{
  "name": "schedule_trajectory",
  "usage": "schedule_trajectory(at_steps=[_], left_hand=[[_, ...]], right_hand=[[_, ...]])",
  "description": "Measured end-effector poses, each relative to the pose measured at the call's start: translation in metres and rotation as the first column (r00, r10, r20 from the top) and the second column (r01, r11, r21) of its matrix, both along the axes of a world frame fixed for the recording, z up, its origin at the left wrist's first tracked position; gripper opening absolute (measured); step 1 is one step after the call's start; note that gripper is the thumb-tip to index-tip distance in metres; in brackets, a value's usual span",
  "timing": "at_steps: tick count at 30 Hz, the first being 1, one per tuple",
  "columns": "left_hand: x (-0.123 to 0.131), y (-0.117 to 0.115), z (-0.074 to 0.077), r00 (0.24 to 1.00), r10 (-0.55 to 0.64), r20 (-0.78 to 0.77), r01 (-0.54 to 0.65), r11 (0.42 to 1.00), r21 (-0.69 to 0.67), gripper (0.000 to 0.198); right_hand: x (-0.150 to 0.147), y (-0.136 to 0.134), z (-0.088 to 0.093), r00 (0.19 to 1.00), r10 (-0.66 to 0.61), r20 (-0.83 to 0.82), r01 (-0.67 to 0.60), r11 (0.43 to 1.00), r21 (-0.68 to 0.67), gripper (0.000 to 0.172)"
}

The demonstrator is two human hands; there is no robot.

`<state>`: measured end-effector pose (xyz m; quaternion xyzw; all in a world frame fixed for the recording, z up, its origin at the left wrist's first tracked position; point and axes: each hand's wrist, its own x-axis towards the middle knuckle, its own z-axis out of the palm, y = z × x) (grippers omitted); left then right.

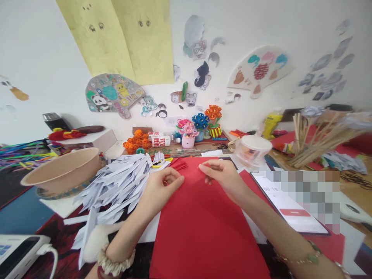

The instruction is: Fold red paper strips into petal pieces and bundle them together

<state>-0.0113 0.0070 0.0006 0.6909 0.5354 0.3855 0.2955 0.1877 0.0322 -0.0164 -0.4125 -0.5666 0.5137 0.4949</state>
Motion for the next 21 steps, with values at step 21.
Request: schedule_trajectory(at_steps=[21], left_hand=[[0.021,-0.014,-0.005,0.982,-0.129,0.137,0.128,0.992,0.019,0.019]], right_hand=[[0.001,-0.005,0.005,0.971,0.232,0.052,-0.237,0.964,0.118,0.033]])
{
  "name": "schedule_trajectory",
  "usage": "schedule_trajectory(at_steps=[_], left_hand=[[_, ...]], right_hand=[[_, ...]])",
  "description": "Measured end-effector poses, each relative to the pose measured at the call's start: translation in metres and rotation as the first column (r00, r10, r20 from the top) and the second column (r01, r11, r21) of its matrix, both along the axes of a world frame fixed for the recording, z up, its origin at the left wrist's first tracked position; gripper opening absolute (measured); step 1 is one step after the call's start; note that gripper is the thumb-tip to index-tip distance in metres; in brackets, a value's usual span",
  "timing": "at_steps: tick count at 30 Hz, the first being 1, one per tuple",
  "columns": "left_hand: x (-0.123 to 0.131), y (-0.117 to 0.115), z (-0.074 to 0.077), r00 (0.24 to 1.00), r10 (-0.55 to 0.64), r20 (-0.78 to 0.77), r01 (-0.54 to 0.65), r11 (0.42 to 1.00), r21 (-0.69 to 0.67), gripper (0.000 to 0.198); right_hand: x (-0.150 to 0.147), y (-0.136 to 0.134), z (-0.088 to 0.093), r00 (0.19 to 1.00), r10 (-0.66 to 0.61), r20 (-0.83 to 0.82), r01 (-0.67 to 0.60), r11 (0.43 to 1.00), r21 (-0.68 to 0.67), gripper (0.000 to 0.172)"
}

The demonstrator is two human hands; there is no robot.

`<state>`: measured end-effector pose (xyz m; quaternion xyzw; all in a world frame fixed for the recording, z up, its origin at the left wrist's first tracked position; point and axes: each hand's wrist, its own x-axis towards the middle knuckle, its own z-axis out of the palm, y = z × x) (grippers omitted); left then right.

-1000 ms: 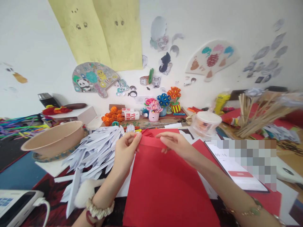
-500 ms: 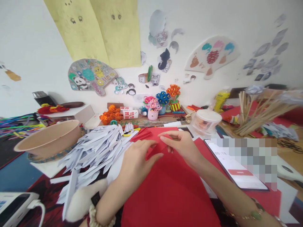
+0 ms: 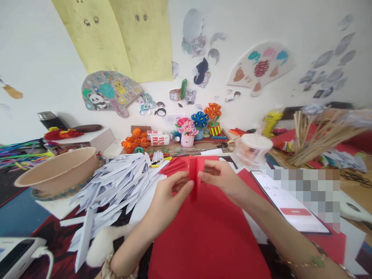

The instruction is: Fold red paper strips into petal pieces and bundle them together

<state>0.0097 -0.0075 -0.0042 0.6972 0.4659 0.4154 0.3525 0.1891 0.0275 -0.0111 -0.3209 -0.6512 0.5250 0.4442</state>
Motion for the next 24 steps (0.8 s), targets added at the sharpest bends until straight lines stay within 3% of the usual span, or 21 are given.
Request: schedule_trajectory(at_steps=[7,11,19,21,24], left_hand=[[0.000,0.001,-0.004,0.961,0.269,-0.060,-0.261,0.959,0.115,0.014],[-0.002,0.005,-0.002,0.970,0.240,0.041,-0.243,0.963,0.115,0.013],[-0.001,0.009,-0.008,0.950,0.311,0.033,-0.311,0.927,0.210,0.012],[-0.001,0.008,-0.010,0.936,0.353,0.001,-0.340,0.900,0.274,0.011],[-0.003,0.007,-0.011,0.902,0.417,-0.111,-0.306,0.799,0.518,0.010]], right_hand=[[-0.005,-0.005,0.001,0.972,-0.109,0.207,0.099,0.993,0.060,0.041],[-0.009,-0.006,-0.001,0.966,-0.127,0.227,0.109,0.990,0.091,0.042],[-0.010,-0.004,-0.009,0.973,-0.105,0.203,0.099,0.994,0.042,0.047],[-0.010,-0.004,-0.010,0.981,-0.070,0.178,0.072,0.997,-0.008,0.044],[-0.010,-0.003,-0.010,0.985,-0.051,0.168,0.062,0.996,-0.059,0.042]])
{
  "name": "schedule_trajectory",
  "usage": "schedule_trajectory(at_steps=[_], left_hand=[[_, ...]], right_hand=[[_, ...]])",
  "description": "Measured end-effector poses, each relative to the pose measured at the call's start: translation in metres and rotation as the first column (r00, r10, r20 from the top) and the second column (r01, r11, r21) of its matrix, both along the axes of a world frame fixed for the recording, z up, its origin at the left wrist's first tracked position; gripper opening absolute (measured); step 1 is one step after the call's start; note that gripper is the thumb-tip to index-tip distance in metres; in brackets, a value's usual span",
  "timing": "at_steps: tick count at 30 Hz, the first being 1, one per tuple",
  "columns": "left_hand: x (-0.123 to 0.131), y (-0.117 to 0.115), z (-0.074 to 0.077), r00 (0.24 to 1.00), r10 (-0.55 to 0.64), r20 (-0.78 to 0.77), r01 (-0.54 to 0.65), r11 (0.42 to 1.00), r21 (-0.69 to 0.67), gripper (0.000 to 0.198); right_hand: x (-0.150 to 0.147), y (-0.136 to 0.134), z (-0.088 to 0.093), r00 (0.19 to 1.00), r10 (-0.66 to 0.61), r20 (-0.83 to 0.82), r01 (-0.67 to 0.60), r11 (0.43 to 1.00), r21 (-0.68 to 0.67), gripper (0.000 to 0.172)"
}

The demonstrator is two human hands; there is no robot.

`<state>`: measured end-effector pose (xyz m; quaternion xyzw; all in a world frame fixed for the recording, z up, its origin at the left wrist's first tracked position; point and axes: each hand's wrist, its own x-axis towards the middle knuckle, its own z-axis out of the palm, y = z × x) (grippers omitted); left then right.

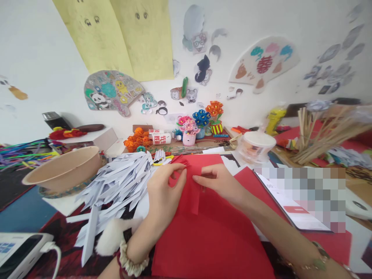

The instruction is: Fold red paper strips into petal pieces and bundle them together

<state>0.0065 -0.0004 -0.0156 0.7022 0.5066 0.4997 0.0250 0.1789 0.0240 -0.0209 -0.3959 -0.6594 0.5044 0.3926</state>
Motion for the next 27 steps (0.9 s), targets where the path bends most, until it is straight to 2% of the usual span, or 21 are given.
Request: schedule_trajectory(at_steps=[3,5,9,13,18,22,24,27], left_hand=[[-0.005,-0.001,-0.001,0.966,0.030,-0.256,0.037,0.967,0.253,0.014],[-0.009,-0.001,-0.002,0.921,0.074,-0.382,0.073,0.931,0.358,0.017],[-0.014,0.000,-0.005,0.834,0.175,-0.522,0.098,0.885,0.455,0.023],[-0.017,0.002,-0.007,0.769,0.220,-0.600,0.137,0.860,0.491,0.027],[-0.015,0.001,-0.005,0.761,0.237,-0.604,0.139,0.849,0.509,0.025],[-0.007,-0.002,0.000,0.823,0.151,-0.548,0.134,0.886,0.445,0.021],[-0.003,-0.004,0.005,0.892,0.043,-0.451,0.138,0.922,0.361,0.015],[-0.002,-0.004,0.012,0.980,-0.115,-0.162,0.139,0.979,0.151,0.009]], right_hand=[[0.000,0.000,0.001,0.999,-0.036,-0.037,0.036,0.999,0.007,0.044],[-0.001,-0.001,0.002,0.997,-0.040,-0.066,0.041,0.999,0.012,0.043],[-0.001,-0.002,0.001,0.996,-0.019,-0.091,0.019,1.000,0.002,0.042],[-0.001,-0.003,0.002,0.997,-0.027,-0.077,0.029,0.999,0.019,0.044],[-0.003,-0.004,0.005,0.995,-0.087,-0.043,0.090,0.994,0.067,0.049],[-0.003,-0.003,0.004,0.986,-0.162,-0.046,0.166,0.980,0.111,0.054],[-0.002,-0.002,0.003,0.983,-0.178,-0.036,0.182,0.972,0.151,0.053],[-0.001,-0.004,0.002,0.980,-0.194,0.036,0.180,0.954,0.241,0.047]])
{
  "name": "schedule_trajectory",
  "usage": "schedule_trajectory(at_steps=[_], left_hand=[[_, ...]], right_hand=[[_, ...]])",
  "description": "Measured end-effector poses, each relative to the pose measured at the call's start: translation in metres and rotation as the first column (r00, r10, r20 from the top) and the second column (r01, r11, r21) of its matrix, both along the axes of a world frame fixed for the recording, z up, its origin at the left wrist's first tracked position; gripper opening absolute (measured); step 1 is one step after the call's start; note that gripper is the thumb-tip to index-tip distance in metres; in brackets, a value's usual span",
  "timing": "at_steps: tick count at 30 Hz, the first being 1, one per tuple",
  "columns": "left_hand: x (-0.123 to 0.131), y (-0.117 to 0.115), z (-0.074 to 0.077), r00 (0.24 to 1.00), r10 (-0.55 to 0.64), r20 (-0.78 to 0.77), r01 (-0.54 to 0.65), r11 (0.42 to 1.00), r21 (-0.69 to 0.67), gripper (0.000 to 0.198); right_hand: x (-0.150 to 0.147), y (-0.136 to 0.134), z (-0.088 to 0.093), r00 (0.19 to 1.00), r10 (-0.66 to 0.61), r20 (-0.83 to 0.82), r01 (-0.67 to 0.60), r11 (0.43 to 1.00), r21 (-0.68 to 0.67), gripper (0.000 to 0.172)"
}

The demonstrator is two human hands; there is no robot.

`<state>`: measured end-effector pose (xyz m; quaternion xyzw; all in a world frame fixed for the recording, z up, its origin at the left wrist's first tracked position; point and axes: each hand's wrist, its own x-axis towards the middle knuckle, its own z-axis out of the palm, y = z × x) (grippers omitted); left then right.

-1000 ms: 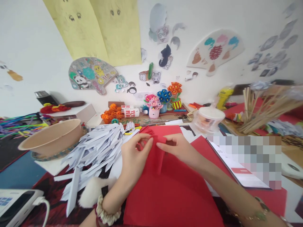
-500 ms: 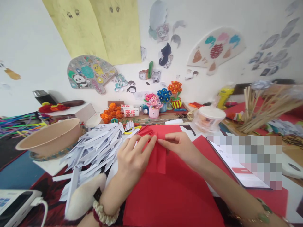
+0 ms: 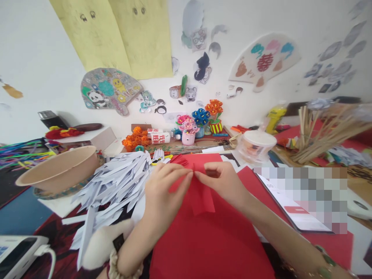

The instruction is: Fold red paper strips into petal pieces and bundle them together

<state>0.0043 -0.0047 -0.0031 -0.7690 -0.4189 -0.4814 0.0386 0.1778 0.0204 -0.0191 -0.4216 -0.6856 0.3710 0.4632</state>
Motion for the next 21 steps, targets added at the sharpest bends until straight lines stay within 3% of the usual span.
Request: schedule_trajectory(at_steps=[3,6,14,21], left_hand=[[-0.0027,0.0015,0.0051,0.967,-0.007,0.255,0.100,0.930,-0.353,0.015],[-0.0046,0.0027,0.0058,0.923,-0.009,0.385,0.233,0.808,-0.541,0.018],[-0.0006,0.0017,0.0096,0.748,0.075,0.660,0.427,0.707,-0.564,0.016],[0.0027,0.0003,0.0078,0.706,0.090,0.703,0.452,0.707,-0.544,0.015]], right_hand=[[0.0001,-0.0037,0.0023,0.995,-0.013,0.094,0.006,0.997,0.079,0.044],[-0.0009,-0.0069,0.0056,0.993,-0.017,0.119,0.004,0.994,0.109,0.043],[-0.0004,-0.0071,0.0072,0.987,0.161,0.011,-0.158,0.979,-0.131,0.041],[-0.0034,-0.0105,0.0092,0.980,0.165,-0.115,-0.187,0.958,-0.216,0.033]])
